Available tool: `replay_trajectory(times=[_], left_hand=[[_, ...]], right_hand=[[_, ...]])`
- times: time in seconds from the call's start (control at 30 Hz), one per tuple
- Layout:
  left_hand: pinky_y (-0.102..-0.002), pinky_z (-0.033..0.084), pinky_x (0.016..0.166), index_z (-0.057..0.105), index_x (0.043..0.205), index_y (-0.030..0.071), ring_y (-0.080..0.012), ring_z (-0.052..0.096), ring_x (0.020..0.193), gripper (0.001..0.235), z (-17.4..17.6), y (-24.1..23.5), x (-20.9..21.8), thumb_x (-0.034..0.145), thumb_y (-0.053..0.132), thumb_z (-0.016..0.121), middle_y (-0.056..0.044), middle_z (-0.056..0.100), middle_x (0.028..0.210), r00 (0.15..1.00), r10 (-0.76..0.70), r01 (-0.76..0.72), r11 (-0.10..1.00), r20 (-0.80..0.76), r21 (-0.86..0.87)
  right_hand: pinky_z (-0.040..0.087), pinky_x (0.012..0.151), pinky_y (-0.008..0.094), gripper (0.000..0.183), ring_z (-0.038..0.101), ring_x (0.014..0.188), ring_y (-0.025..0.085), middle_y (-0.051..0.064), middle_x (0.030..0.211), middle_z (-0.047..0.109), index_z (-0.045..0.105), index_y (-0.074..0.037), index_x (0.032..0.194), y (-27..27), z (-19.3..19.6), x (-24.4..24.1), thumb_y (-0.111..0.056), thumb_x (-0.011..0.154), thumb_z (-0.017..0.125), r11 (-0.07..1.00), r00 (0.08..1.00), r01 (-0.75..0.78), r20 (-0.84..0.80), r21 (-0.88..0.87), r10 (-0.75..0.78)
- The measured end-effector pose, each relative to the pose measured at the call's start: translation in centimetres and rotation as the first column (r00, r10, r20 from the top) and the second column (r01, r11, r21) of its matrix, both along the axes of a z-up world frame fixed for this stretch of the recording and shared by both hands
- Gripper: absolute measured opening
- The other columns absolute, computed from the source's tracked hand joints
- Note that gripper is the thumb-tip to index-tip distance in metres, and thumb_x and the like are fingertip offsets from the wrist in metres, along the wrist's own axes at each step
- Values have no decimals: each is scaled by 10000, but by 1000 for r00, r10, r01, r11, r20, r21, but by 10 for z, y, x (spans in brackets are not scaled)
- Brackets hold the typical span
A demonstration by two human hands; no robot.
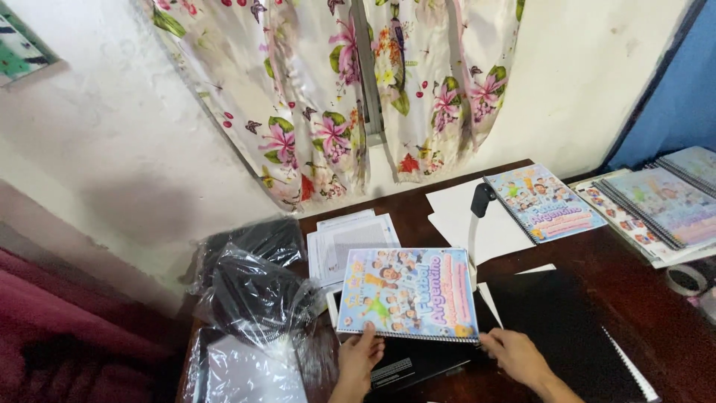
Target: The person uses a spiral binding machine to bind a notebook. They insert the spiral wire into the punched holes of the notebook cover and pages, then use scissors to cut the excess wire. The process is repeated for multiple notebooks.
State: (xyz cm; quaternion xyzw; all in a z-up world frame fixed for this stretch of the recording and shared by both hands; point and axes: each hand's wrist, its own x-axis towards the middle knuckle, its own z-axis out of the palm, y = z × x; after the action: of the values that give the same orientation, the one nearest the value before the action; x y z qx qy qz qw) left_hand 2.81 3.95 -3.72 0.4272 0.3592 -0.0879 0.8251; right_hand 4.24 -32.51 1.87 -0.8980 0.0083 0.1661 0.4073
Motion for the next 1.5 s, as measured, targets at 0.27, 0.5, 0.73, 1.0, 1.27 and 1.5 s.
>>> replay_trajectory(times=[0.27, 0.5, 0.73, 1.0, 1.27, 1.5], left_hand=[[-388, 611, 798, 636, 1105, 54, -240, 713, 909, 302, -2, -8, 3, 843, 145, 757, -96, 715, 1030, 978, 172, -169, 985, 121, -38], [-411, 582, 856, 626, 1205, -78, -264, 688, 941, 429, 7, -22, -18, 925, 208, 782, -149, 688, 1072, 978, 182, -194, 972, 100, 130], [-377, 623, 859, 647, 1169, -3, -239, 702, 965, 341, -6, -13, -30, 865, 138, 713, -115, 708, 1078, 952, 215, -210, 977, 218, -49], [-349, 587, 769, 618, 1133, -51, -234, 668, 877, 323, 23, -17, -23, 963, 193, 742, -148, 670, 1009, 962, 234, -244, 968, 143, 55], [-362, 603, 819, 616, 1123, -31, -239, 711, 902, 291, -11, -5, -25, 902, 111, 741, -123, 699, 1001, 939, 255, -253, 967, 232, -40], [-378, 613, 809, 630, 1090, 14, -225, 702, 895, 255, 17, -5, -16, 879, 123, 725, -106, 699, 1002, 954, 241, -240, 970, 180, -31]], right_hand=[[598, 636, 314, 284, 697, 636, 144, 54, 810, 763, 746, -58, 1020, -11, -7, 17, -321, 917, 719, 996, 982, -90, -162, 28, 94], [573, 589, 327, 186, 674, 596, 165, 93, 769, 750, 594, -67, 1052, -7, 19, 6, -219, 958, 645, 985, 998, -3, -67, 175, 16], [572, 579, 325, 240, 693, 597, 152, 88, 738, 734, 572, -48, 982, -16, -6, 12, -169, 870, 747, 989, 997, -69, 51, 134, 63], [561, 586, 357, 181, 656, 638, 184, 89, 790, 720, 582, -83, 1031, 5, 34, 7, -237, 982, 663, 998, 993, 32, -112, 49, -26], [608, 647, 323, 227, 729, 675, 152, 74, 782, 759, 582, -60, 1014, -3, 2, 14, -215, 899, 701, 987, 999, -6, -40, 160, 12], [605, 630, 338, 241, 698, 687, 155, 63, 803, 729, 591, -68, 1022, 2, 22, 13, -237, 912, 723, 996, 991, -52, -121, 71, 61]])
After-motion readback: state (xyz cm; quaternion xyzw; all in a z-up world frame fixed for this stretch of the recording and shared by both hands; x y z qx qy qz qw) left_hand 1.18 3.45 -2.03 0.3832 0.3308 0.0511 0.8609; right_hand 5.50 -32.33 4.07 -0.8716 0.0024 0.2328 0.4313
